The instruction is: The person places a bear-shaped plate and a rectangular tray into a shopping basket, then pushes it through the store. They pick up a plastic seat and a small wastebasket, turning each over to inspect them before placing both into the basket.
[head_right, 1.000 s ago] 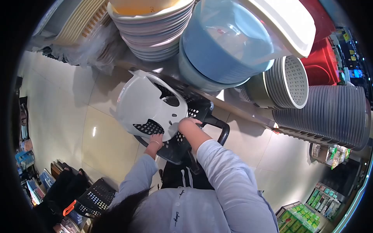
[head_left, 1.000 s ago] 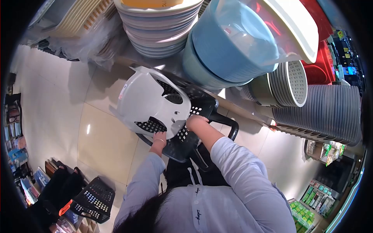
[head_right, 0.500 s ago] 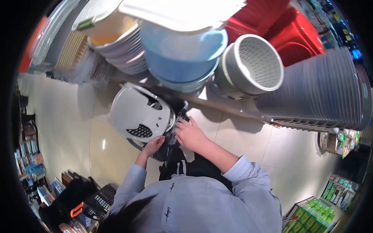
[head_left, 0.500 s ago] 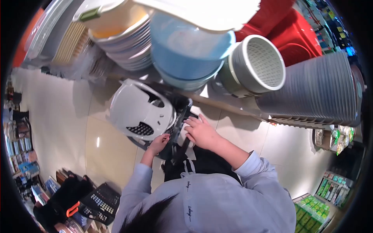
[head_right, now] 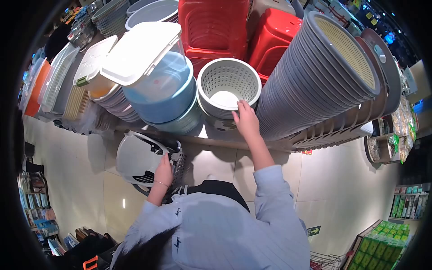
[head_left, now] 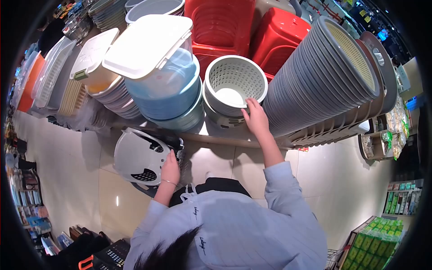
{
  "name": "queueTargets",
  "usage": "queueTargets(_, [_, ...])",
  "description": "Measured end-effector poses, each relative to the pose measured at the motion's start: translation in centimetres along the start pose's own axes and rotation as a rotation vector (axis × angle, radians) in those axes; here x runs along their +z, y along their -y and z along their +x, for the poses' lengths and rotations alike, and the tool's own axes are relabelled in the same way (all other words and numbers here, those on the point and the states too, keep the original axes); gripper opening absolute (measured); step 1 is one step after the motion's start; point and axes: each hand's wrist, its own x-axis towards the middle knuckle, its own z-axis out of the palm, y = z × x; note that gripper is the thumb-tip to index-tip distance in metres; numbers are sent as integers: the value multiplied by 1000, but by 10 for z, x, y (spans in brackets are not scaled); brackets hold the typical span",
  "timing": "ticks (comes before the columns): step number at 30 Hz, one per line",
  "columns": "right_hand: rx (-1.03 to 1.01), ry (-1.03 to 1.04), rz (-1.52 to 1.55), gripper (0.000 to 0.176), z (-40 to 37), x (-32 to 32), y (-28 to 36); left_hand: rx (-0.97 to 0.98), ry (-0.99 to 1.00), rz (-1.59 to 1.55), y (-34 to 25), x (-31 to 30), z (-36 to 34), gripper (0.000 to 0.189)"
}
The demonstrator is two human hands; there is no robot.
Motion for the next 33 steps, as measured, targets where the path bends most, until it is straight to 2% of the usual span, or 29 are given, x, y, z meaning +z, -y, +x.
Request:
queueTargets(1, [-4,-4,4,26,2,1,-7,-37,27,60,0,1,1,55])
queueTargets(3, [-20,158,44,27,6,0,-19,-62,44,49,-2,3,3,54])
queueTargets(5, [-60,151,57,25,11,-1,-26,-29,-21,11,-1,8,3,53])
queueTargets(7, [-54,244,55,24,17,0,-31,-42,-41,44,-2,10,3,54])
queueTargets(9, [-89,243,35,24,20,-2,-30,-86,10,68,-2,9,4,54])
queueTargets(12, [-118,242,-5,23,21,-9,-24,-42,-78,54,2,13,2,54])
queueTargets(14, [-126,241,-27,24,24,-15,-19,-55,-62,33,5,14,2,55])
queueTargets(17, [-114,189,23,24,30,-21,-11,-40,-60,-38,8,13,2,56])
queueTargets(19, [-191,-49,21,24,38,-36,0,-14,-81,-90,11,11,3,55])
queueTargets(23, [-264,-216,94,28,47,-88,29,28,-175,-77,-10,-11,0,52])
queueTargets(26, [-309,-291,133,33,50,-132,52,245,-201,-391,-31,-31,8,53])
queueTargets(27, [-345,-355,167,34,49,-146,60,245,-206,-397,-39,-37,13,53])
queueTargets(29, [-300,-452,247,31,48,-175,75,207,-129,-714,-62,-61,20,52])
queueTargets(30, [-260,-504,249,28,48,-186,79,206,-136,-717,-71,-70,23,52])
queueTargets(31, [-223,-533,319,26,47,-194,81,223,-142,-884,-80,-79,25,51])
queueTargets(32, [-174,-528,479,23,46,-195,76,239,-150,-1051,-89,-88,28,50])
queueTargets(33, [-123,-518,639,20,45,-192,70,238,-161,-1054,-96,-97,29,50])
